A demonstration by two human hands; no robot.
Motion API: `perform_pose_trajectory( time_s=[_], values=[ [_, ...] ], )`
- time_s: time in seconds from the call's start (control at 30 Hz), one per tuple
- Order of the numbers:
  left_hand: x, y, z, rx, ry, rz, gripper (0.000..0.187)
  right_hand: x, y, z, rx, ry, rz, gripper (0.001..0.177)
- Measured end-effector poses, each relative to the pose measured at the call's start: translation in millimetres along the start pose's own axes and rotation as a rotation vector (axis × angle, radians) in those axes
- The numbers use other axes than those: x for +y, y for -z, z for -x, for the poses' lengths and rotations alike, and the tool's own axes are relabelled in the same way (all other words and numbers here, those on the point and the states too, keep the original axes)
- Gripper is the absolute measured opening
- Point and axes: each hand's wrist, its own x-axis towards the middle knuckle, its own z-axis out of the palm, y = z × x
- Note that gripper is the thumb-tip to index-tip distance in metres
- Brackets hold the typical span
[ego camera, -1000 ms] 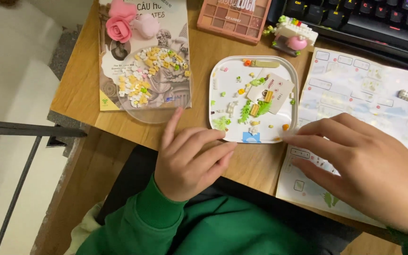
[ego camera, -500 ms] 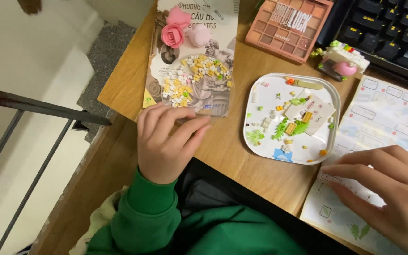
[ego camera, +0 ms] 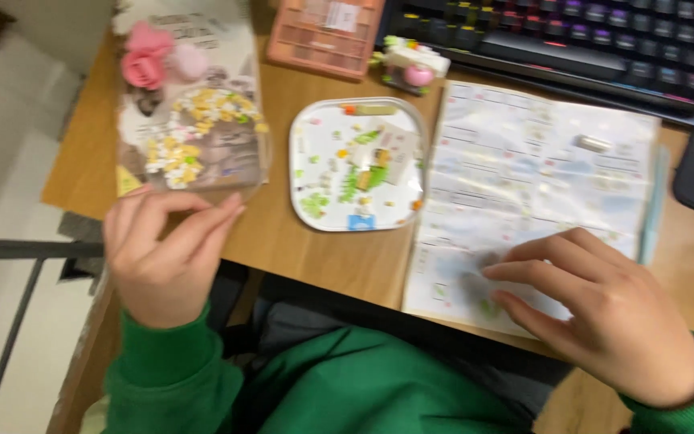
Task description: Assembling a miniature model by picking up small decorative pieces and placing them onto a template.
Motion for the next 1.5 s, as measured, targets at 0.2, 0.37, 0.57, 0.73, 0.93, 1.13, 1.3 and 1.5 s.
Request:
perform_pose_trajectory(
  time_s=[0.2,0.37,0.57,0.73,0.93,1.13,1.3,1.5],
  values=[
    [30,-10,-4,0.004,-0.148,0.078,0.021,9,9,24,0.033,-0.073,-0.041,0.023],
    [110,-26,-29,-0.044,-0.213,0.305,0.02,19,23,34,0.061,-0.082,-0.05,0.024],
    [178,-53,-47,-0.073,-0.287,0.618,0.01,34,54,37,0.15,-0.138,0.073,0.017],
    [199,-79,-46,-0.135,-0.301,0.618,0.017,55,57,32,0.18,-0.164,0.091,0.012],
    [198,-78,-49,-0.246,-0.277,0.586,0.008,78,47,16,0.074,-0.113,0.05,0.013],
    [158,-55,-51,-0.375,-0.326,0.52,0.032,92,34,15,0.04,-0.107,0.06,0.015],
    [113,-32,-45,-0.432,0.132,0.019,0.091,93,33,20,0.062,-0.163,0.098,0.014],
    [108,-39,-45,-0.396,0.25,0.197,0.079,92,36,26,0.088,-0.222,0.091,0.013]
  ],
)
